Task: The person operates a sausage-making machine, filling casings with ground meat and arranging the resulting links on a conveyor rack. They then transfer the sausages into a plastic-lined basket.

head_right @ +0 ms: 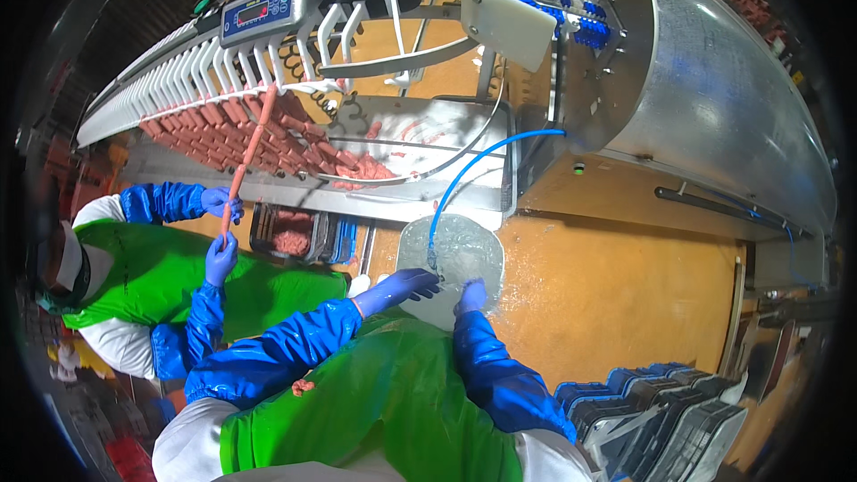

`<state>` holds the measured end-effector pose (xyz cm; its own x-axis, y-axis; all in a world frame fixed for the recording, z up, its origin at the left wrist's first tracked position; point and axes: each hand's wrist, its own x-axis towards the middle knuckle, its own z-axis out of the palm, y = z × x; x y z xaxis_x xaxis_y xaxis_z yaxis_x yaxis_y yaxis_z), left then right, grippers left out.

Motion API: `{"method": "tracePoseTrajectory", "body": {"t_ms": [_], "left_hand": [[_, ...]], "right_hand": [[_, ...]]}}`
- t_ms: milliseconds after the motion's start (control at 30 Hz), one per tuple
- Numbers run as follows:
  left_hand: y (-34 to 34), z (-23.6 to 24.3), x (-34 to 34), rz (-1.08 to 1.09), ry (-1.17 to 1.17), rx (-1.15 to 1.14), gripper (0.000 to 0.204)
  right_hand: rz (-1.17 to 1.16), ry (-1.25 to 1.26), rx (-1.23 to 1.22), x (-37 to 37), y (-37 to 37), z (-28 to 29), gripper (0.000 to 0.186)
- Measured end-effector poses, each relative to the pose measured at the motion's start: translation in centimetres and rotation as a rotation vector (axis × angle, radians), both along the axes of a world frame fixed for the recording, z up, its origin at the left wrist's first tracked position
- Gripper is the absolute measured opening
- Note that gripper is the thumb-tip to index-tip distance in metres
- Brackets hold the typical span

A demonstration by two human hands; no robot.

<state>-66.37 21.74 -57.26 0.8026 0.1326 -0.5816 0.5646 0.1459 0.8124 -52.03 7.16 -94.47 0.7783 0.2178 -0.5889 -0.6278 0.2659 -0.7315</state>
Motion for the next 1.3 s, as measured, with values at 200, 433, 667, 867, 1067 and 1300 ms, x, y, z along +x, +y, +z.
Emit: {"method": "tracePoseTrajectory", "body": {"t_ms": [200, 433, 667, 867, 1067, 1300], "left_hand": [[7.8, -3.1, -4.8, 0.067, -0.072, -0.055, 0.034], [12.8, 2.4, -4.0, -0.034, -0.213, 0.010, 0.031], [14.2, -2.1, -7.5, -0.143, -0.288, 0.198, 0.032], [13.6, 1.0, -7.0, 0.006, -0.071, 0.017, 0.033], [14.0, 2.2, -6.7, -0.015, -0.118, 0.057, 0.033], [13.1, 3.0, -3.6, -0.013, -0.153, 0.062, 0.034]], "right_hand": [[-0.176, -0.364, 1.072, 13.8, 6.2, 35.2, 0.056], [-0.093, -0.356, 0.892, 13.5, 7.4, 46.7, 0.049], [-0.153, 0.411, 0.177, -8.2, 4.2, 16.3, 0.044], [-0.423, 0.348, 0.561, 5.7, 0.7, 15.7, 0.051], [-0.098, -0.504, 0.653, 13.2, 5.8, 52.3, 0.033], [0.244, -0.265, 0.294, 6.6, 2.7, 38.7, 0.030]]}}
